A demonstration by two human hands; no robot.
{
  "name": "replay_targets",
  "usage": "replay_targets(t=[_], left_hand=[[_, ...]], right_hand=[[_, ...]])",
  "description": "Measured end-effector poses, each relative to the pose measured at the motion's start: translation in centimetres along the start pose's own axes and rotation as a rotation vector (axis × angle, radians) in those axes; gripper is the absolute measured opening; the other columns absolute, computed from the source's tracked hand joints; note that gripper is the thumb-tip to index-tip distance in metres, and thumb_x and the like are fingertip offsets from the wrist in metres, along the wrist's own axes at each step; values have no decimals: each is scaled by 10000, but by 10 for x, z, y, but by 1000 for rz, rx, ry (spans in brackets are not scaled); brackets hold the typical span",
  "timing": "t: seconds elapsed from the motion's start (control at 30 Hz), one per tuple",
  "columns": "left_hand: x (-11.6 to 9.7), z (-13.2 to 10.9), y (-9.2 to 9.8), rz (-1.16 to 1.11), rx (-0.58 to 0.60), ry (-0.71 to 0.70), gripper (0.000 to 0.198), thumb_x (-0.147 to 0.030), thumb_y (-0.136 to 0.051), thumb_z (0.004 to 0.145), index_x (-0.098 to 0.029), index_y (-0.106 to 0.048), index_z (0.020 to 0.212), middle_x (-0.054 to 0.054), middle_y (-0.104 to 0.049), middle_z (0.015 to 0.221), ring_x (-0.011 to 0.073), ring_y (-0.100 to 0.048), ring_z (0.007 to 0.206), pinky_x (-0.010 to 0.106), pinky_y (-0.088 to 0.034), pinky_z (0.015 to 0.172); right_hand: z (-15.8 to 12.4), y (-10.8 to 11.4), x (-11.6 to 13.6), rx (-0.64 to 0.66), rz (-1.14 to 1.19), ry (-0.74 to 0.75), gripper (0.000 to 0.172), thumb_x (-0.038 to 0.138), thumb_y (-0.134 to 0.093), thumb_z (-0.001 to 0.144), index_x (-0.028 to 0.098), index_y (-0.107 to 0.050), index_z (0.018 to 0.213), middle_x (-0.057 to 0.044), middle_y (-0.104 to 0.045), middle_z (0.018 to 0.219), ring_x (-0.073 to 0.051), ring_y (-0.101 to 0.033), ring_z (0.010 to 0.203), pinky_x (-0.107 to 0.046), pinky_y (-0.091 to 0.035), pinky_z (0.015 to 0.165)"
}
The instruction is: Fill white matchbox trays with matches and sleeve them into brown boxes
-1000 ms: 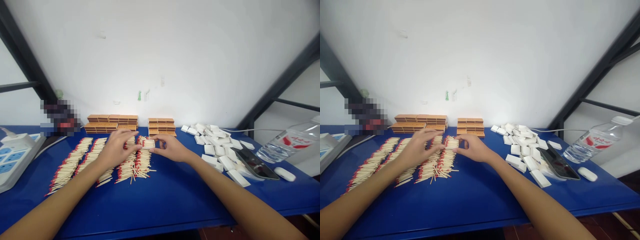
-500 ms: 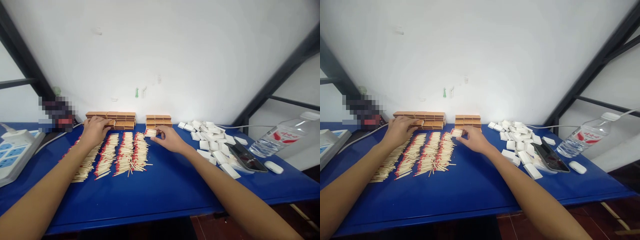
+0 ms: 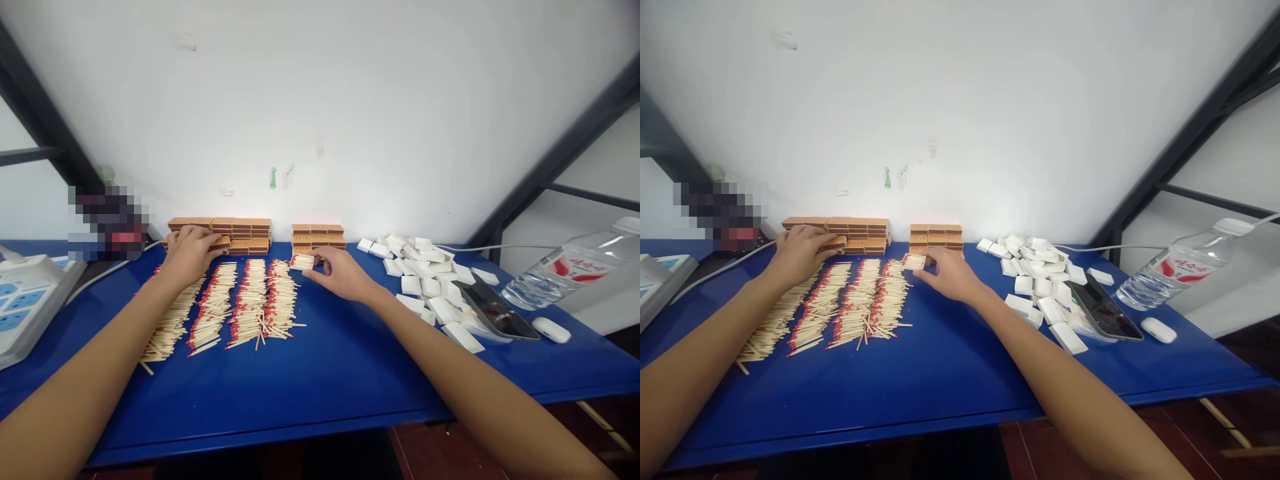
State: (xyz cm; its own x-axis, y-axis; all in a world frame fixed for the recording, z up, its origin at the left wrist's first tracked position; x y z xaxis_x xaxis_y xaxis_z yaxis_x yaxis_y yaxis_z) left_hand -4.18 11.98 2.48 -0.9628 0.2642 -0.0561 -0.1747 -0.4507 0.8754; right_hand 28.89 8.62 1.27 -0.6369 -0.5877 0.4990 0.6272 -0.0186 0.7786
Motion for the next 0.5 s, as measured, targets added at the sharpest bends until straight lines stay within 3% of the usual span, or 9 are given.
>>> replay_targets(t=[0.17,0.3,0.4,0.5], left_hand=[[-3,0,2,-26,18,-7,387,-487,-546,1006,-248,-749,1231,170,-748,1299,440,-543,1340,614,-328,1105],[-11,-1,16,-49,-58,-2,433,-506,-592,991,-214,-745,1272,200,-742,1282,460,-574,1307,622,-390,1068],[-34,-6,27,-211,-110,-30,522,-628,-653,954,-217,-763,1257,173,-756,1234,410,-645,1215,563,-468,1060],[-67,-15,27,-524,-36,-26,624,-715,-764,863,-212,-776,1232,133,-776,1206,303,-716,1015,453,-585,902]], right_hand=[[0,-1,0,-6,-5,9,317,403,-741,951,160,-733,1154,-73,-750,972,-175,-578,742,-325,-406,699],[-1,3,3,-27,-17,-9,292,442,-727,961,179,-724,1089,-73,-747,951,-180,-576,732,-326,-399,684],[-1,9,5,-64,-33,-46,291,471,-724,962,182,-702,989,-70,-730,893,-186,-580,728,-324,-388,675],[-1,15,9,-113,-26,-52,281,462,-736,957,185,-700,995,-63,-727,884,-184,-585,723,-318,-389,679]])
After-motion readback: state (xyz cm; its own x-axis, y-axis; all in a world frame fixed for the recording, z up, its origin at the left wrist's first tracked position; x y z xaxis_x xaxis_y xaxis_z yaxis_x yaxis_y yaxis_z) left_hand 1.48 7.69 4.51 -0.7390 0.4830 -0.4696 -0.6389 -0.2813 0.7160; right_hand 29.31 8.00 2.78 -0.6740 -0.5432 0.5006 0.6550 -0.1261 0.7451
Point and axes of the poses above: each hand's wrist, its own z-axis towards the middle knuckle, its own y-axis out of the back of the hand, x = y × z, the point moved 8 cm from there along z, towards the middle knuckle
